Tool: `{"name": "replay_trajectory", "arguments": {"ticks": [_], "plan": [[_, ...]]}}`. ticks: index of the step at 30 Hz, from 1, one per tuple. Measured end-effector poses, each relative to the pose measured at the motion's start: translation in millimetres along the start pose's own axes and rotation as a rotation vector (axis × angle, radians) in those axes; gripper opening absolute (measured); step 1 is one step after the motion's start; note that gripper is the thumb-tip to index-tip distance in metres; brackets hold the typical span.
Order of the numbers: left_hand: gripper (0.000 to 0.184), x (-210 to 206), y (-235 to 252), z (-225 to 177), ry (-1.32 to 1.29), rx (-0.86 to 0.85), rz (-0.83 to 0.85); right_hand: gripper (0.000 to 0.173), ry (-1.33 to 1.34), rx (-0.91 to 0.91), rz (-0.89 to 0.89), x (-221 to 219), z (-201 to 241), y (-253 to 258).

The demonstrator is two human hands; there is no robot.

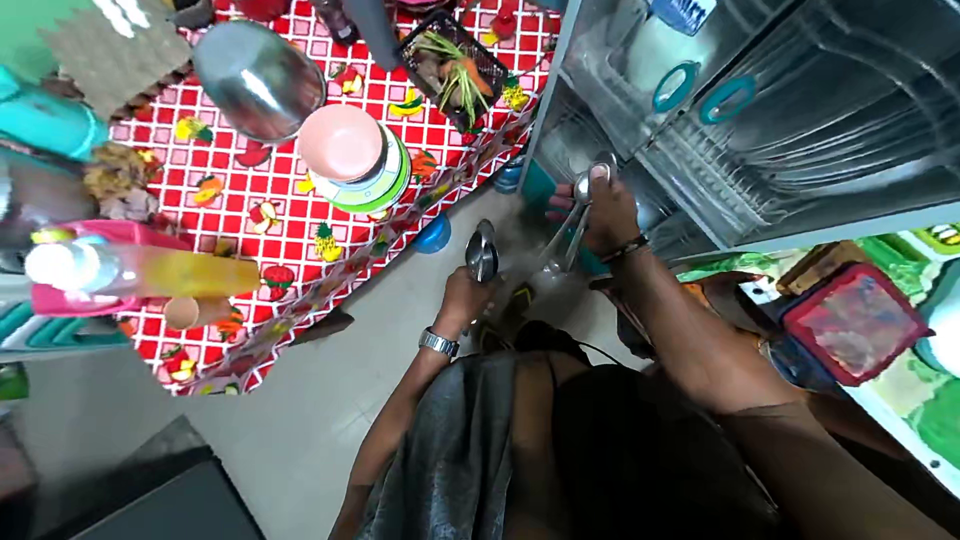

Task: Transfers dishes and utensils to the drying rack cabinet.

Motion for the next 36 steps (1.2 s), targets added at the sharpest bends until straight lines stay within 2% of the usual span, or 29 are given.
{"name": "replay_trajectory", "arguments": {"ticks": [4, 7, 9, 10, 13, 18, 20, 24, 26, 28, 31, 33, 36], "plan": [[0.037, 1, -14, -5, -0.061, 0.080, -0.081, 0.030, -0.113, 0.013, 0.010, -1, -19, -24], [0.034, -7, -14, -7, -0.083, 0.035, -0.074, 0.046, -0.279, 0.070, 0.189, -11, -38, -47], [0.026, -13, -16, -12, -0.140, -0.016, 0.041, 0.065, -0.344, 0.142, 0.326, -18, -43, -60], [0.020, -17, -18, -16, -0.180, -0.041, 0.119, 0.067, -0.349, 0.174, 0.380, -21, -42, -62], [0.011, -32, -21, -25, -0.313, -0.062, 0.306, 0.064, -0.389, 0.197, 0.507, -13, -29, -66], [0.015, -68, -16, -49, -0.392, 0.018, 0.273, 0.042, -0.536, 0.276, 0.531, 30, -25, -55], [0.014, -85, -16, -60, -0.406, 0.020, 0.307, 0.040, -0.464, 0.285, 0.511, 47, -28, -45], [0.015, -115, -14, -78, -0.362, 0.027, 0.428, 0.049, -0.114, 0.019, 0.569, 78, -36, -25], [0.017, -130, -12, -83, -0.351, 0.053, 0.485, 0.052, -0.023, -0.058, 0.602, 93, -39, -13], [0.014, -147, -11, -89, -0.377, 0.075, 0.512, 0.050, 0.035, -0.119, 0.571, 105, -35, -9], [0.006, -163, -12, -102, -0.395, 0.088, 0.495, 0.035, 0.058, -0.162, 0.413, 113, -28, 0], [0.005, -169, -15, -108, -0.359, 0.092, 0.443, 0.036, 0.090, -0.189, 0.283, 118, -23, 12], [0.010, -171, -20, -107, -0.305, 0.070, 0.342, 0.034, 0.208, -0.247, 0.202, 125, -21, 29]]}}
Point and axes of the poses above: each hand's wrist, its own y-axis towards the middle knuckle, its own x-axis out of the back of the hand, z = x × y, the point moved 1 cm from there along y, towards the middle knuckle, and after that the axes turned 9 degrees about -z, right-handed, at the moved point
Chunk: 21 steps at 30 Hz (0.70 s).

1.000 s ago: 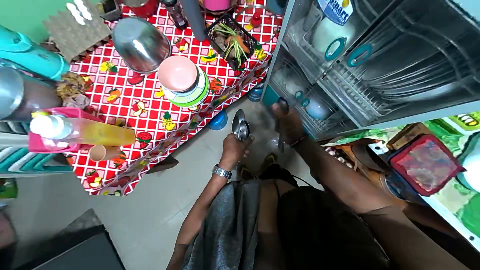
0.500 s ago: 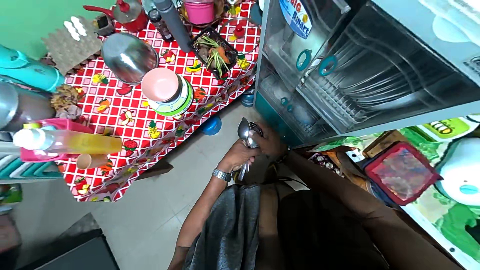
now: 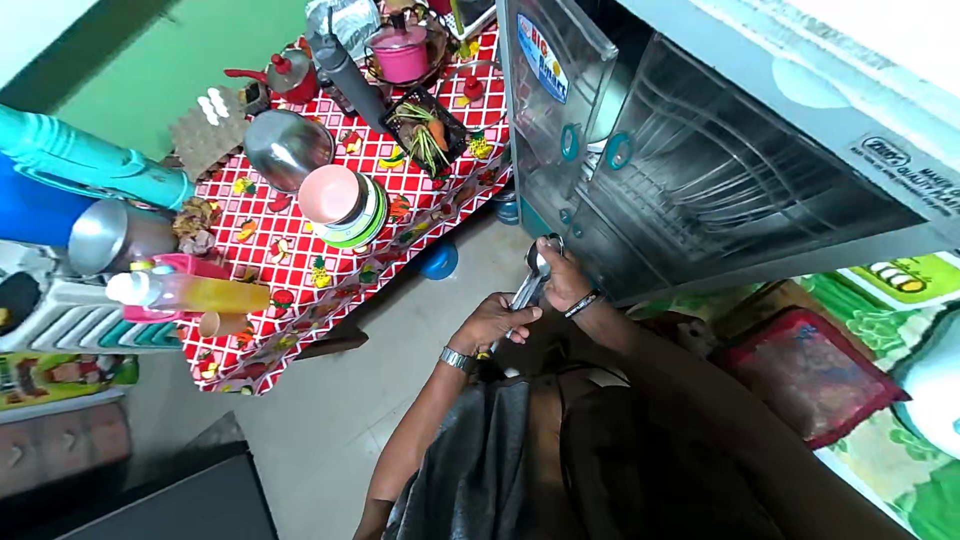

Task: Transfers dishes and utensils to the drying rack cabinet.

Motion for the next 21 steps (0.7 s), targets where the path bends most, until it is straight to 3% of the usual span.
{"name": "replay_trajectory", "arguments": {"ticks": [4, 6, 9, 11, 14, 17, 21], "plan": [[0.015, -4, 4, 14, 0.026, -0.144, -0.161, 0.034, 0.155, -0.091, 0.054, 4, 3, 3], [0.025, -5, 10, 20, 0.098, -0.246, -0.339, 0.038, 0.130, -0.067, 0.103, 10, -4, 7], [0.042, 3, 18, 22, 0.232, -0.317, -0.578, 0.028, 0.215, -0.065, 0.131, 3, -7, 12], [0.056, 15, 24, 21, 0.337, -0.300, -0.555, 0.017, 0.282, -0.078, 0.160, -4, -6, 14], [0.058, 26, 27, 20, 0.484, -0.255, -0.422, 0.021, 0.332, -0.082, 0.187, -16, -5, 14], [0.029, 32, 31, 18, 0.158, -0.271, -0.338, 0.018, 0.296, -0.039, 0.226, -29, -7, 15], [0.011, 44, 37, 10, -0.168, -0.170, -0.224, 0.019, 0.226, 0.057, 0.314, -47, -16, 19]]}}
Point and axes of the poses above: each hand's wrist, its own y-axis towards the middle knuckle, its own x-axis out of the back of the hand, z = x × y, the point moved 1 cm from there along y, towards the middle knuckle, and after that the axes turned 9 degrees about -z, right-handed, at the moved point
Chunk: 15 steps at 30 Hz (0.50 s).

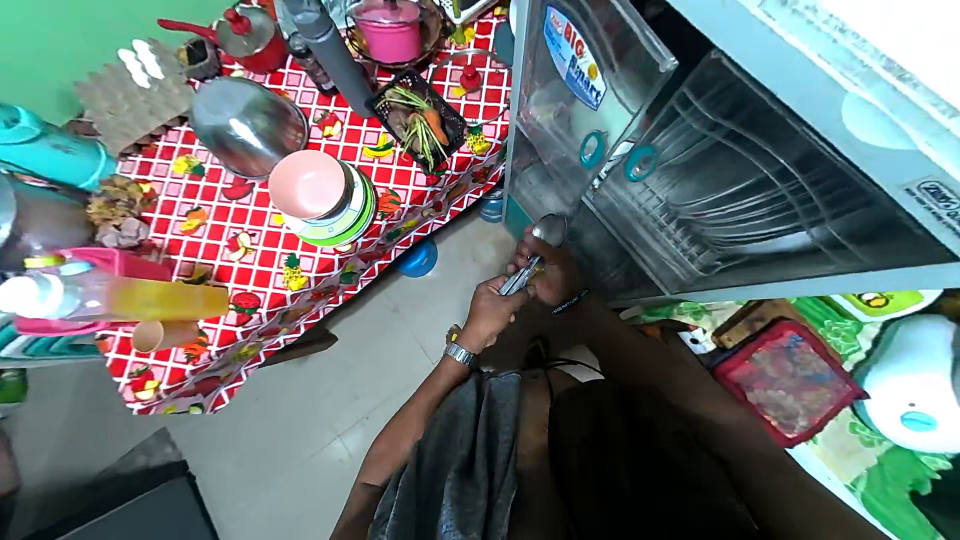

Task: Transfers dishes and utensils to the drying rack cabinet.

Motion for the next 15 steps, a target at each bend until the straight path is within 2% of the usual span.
{"name": "replay_trajectory", "arguments": {"ticks": [3, 8, 11, 13, 15], "plan": [[0.015, 16, 8, -4, -0.025, -0.007, 0.034, 0.025, -0.151, -0.024, -0.024, -7, -5, 1], [0.011, 33, 18, -4, 0.059, -0.065, 0.083, 0.026, -0.321, -0.004, -0.124, -18, -15, -2], [0.014, 35, 17, -6, 0.021, -0.047, 0.196, 0.026, -0.410, 0.033, -0.013, -19, -9, -8], [0.012, 38, 16, -7, 0.008, -0.042, 0.273, 0.033, -0.534, 0.065, 0.073, -17, -2, -12], [0.015, 41, 20, -11, 0.120, -0.100, 0.270, 0.030, -0.671, 0.107, 0.110, -19, 10, -14]]}}
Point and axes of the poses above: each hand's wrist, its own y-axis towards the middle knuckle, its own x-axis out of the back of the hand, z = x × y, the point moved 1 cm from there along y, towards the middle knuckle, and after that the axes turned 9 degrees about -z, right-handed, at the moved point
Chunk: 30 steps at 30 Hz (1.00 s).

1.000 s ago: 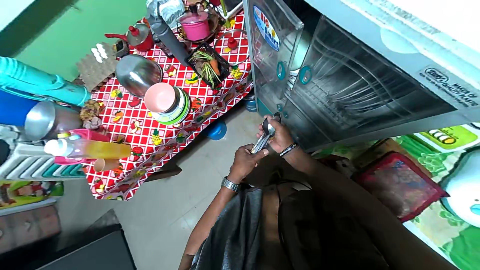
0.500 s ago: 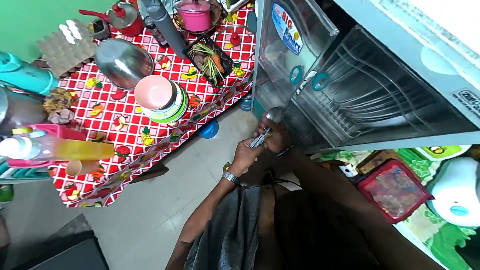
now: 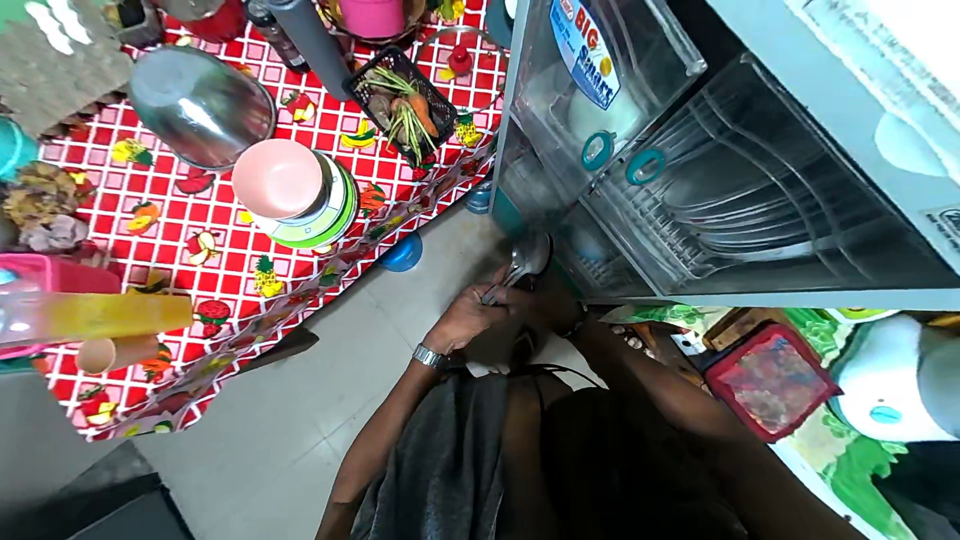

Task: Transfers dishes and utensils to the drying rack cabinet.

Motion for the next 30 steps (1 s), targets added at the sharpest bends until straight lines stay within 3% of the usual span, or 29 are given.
{"name": "replay_trajectory", "arguments": {"ticks": [1, 4, 7, 12, 14, 19, 21, 24, 26, 27, 28, 29, 30], "plan": [[0.020, 4, 5, -1, 0.128, -0.034, -0.033, 0.029, -0.065, 0.030, 0.008, 4, 3, 0], [0.012, 4, 25, -4, 0.593, -0.104, -0.198, 0.019, -0.137, 0.156, 0.025, 9, -7, 1], [0.012, -11, 42, -5, 0.851, -0.111, -0.147, 0.015, -0.225, 0.200, -0.053, 15, -22, -1], [0.014, -40, 63, -6, 0.799, -0.076, -0.027, 0.020, -0.243, 0.163, -0.185, 50, -29, -13], [0.026, -54, 73, -11, 0.769, -0.073, 0.078, 0.022, -0.234, 0.163, -0.223, 69, -34, -20], [0.045, -69, 100, -33, 0.669, -0.141, 0.314, 0.023, -0.063, -0.030, -0.406, 109, -27, -39], [0.066, -65, 121, -40, 0.661, -0.147, 0.239, 0.023, 0.042, -0.048, -0.480, 126, -25, -52], [0.093, -69, 161, -53, 0.614, -0.298, -0.061, 0.019, 0.002, -0.036, -0.573, 149, -29, -64], [0.094, -93, 171, -66, 0.599, -0.370, -0.163, 0.022, -0.050, -0.147, -0.589, 159, -52, -73], [0.089, -109, 166, -82, 0.672, -0.235, -0.151, 0.024, -0.070, -0.185, -0.585, 162, -67, -77], [0.086, -121, 168, -101, 0.769, 0.033, -0.045, 0.022, -0.090, -0.206, -0.586, 162, -78, -79], [0.075, -125, 179, -50, 0.691, -0.230, -0.196, 0.021, -0.103, -0.255, -0.586, 159, -88, -80], [0.068, -124, 192, -4, 0.585, -0.319, -0.226, 0.021, -0.121, -0.322, -0.579, 154, -97, -80]]}}
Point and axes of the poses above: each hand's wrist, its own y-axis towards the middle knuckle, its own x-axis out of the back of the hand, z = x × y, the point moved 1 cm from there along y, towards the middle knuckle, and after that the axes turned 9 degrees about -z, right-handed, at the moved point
